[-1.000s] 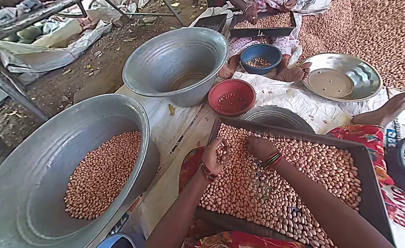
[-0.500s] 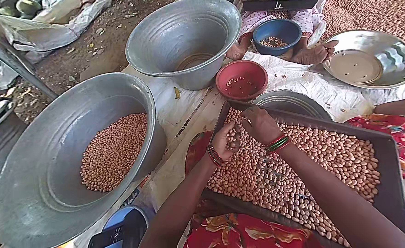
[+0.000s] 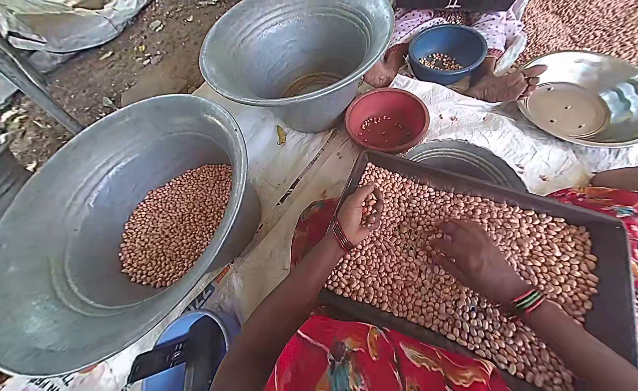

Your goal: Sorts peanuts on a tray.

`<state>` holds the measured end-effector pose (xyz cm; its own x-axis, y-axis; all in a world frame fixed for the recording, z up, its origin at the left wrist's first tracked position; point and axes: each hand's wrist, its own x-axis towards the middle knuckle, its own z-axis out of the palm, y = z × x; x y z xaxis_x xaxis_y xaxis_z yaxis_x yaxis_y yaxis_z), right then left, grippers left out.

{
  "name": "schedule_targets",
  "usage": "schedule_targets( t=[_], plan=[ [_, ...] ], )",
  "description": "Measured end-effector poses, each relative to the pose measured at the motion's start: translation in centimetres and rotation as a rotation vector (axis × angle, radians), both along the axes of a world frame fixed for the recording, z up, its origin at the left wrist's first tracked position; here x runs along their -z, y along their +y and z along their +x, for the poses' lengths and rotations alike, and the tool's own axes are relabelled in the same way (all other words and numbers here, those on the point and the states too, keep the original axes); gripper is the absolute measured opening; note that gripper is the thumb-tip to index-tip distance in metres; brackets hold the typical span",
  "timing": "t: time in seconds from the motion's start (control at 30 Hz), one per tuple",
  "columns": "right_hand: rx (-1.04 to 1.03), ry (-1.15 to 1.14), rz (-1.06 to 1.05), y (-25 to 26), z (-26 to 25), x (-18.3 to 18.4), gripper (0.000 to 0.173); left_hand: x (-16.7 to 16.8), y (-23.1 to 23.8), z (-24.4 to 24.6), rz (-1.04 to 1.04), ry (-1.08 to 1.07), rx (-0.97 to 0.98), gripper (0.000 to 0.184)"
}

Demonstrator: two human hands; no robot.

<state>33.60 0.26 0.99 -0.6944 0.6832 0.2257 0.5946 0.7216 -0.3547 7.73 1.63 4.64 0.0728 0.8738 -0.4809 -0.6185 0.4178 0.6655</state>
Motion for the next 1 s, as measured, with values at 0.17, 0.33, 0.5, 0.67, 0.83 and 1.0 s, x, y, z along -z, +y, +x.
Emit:
schedule_targets(
  t=[0.17,0.33,0.5,0.67,0.83,1.0],
  plan=[
    [-0.458,0.114,0.036,-5.7,-8.4,1.0,0.009,0.4,-0.4,0.1,-0.022,0.042,0.013,0.044],
    [-0.519,-0.054,0.004,-6.1,-9.3,0.7,0.007,0.4,-0.4,0.2,-0.026,0.073,0.034,0.042],
    [-0.216,0.232,0.135,-3.9,-9.0,-0.3,0.019,0.2,-0.5,0.4,-0.033,0.145,0.243,0.041],
    [0.025,0.194,-0.037,1.7,-6.2,-5.1,0.024,0.6,-1.1,0.9,-0.078,0.087,0.45,0.047],
    [0.163,-0.401,-0.354,3.3,-4.3,-3.7,0.03,0.2,-0.8,0.7,-0.1,0.091,0.412,0.038],
    [0.177,-0.539,-0.446,3.2,-5.6,-4.4,0.032,0.2,-0.7,0.9,-0.106,0.141,0.343,0.036]
  ],
)
